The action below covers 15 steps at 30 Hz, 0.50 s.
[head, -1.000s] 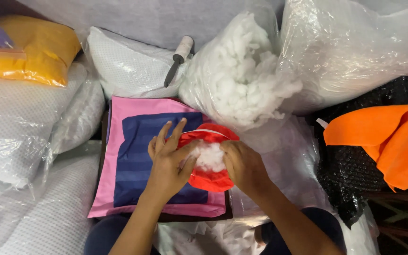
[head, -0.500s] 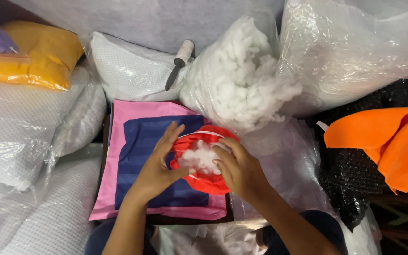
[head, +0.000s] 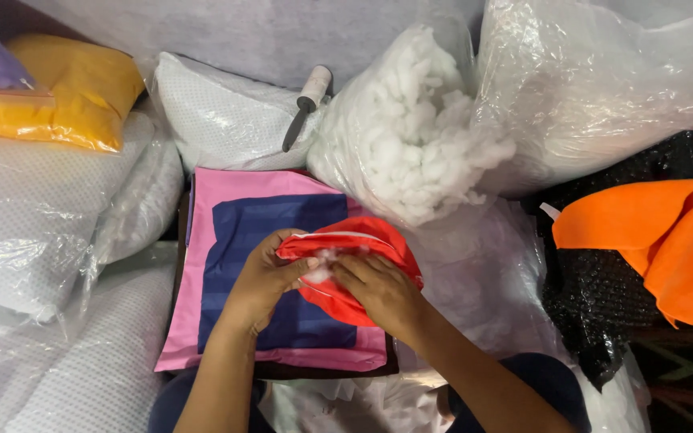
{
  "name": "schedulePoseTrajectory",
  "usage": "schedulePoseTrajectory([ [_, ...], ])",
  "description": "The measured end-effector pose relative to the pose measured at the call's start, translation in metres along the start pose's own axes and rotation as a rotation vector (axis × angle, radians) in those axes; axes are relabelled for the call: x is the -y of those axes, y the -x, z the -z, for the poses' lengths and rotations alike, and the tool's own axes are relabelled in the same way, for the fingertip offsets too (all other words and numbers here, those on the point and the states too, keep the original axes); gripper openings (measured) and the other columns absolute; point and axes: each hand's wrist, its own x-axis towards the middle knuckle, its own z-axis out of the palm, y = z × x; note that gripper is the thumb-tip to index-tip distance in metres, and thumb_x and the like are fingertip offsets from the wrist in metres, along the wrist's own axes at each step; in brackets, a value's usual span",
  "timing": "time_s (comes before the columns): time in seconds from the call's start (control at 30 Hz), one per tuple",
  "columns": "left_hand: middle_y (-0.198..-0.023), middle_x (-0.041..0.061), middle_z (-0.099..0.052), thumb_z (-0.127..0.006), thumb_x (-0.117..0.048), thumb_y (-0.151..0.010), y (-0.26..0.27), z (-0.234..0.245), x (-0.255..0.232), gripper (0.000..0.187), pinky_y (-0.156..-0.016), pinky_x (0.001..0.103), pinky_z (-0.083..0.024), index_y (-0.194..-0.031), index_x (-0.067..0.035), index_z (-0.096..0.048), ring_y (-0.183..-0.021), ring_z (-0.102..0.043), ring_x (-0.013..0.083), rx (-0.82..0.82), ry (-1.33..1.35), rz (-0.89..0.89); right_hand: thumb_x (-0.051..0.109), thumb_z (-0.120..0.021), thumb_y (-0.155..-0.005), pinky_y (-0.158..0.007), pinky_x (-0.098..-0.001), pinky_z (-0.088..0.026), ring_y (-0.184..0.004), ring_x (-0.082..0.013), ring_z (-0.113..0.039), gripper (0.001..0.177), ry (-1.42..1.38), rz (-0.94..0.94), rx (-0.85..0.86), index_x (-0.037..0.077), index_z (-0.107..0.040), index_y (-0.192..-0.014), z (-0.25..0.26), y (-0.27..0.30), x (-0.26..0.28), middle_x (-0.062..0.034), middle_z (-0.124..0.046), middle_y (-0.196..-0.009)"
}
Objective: Stuffing a small red pillowcase with white fiberfill material by hand.
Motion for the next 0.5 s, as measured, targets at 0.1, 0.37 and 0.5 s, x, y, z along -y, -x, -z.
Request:
schedulePoseTrajectory([
  [0.1, -0.099, 0.016, -0.071, -0.085, -0.011, -0.078, -0.004, 0.004, 0.008, 0.052, -0.064, 0.037, -0.065, -0.124, -0.005, -0.062, -0.079, -0.073, 0.024, -0.013, 0.008, -0.004, 0.006, -0.05, -0.101, -0.101, -0.0467, -0.051, -0.119, -0.0356, -0.062, 0.032, 0.062, -0.004, -0.099, 0.005, -0.066, -0.129, 0.023, -0.017, 0.011, -0.0166, -0.062, -0.129],
  [0.37, -0.114, 0.019, -0.064, -0.082, -0.004, -0.073, 0.012, -0.01, -0.011, 0.085, -0.08, 0.04, -0.062, -0.147, -0.008, -0.042, -0.095, -0.068, 0.0264, 0.118, 0.056, -0.145, 0.004, -0.049, -0.104, -0.103, -0.0494, -0.051, -0.119, -0.0371, -0.065, 0.028, -0.08, 0.115, -0.142, 0.0, -0.069, -0.123, 0.019, -0.017, 0.015, -0.0187, -0.067, -0.126],
  [0.5, -0.106, 0.015, -0.072, -0.075, 0.009, -0.076, 0.005, -0.013, 0.0, 0.076, -0.096, 0.042, -0.056, -0.145, -0.015, -0.051, -0.102, -0.069, 0.0276, 0.03, -0.294, -0.247, 0.003, -0.048, -0.104, -0.104, -0.047, -0.052, -0.113, -0.0365, -0.066, 0.026, -0.187, 0.093, -0.075, -0.002, -0.068, -0.12, 0.018, -0.01, 0.017, -0.0185, -0.066, -0.118],
])
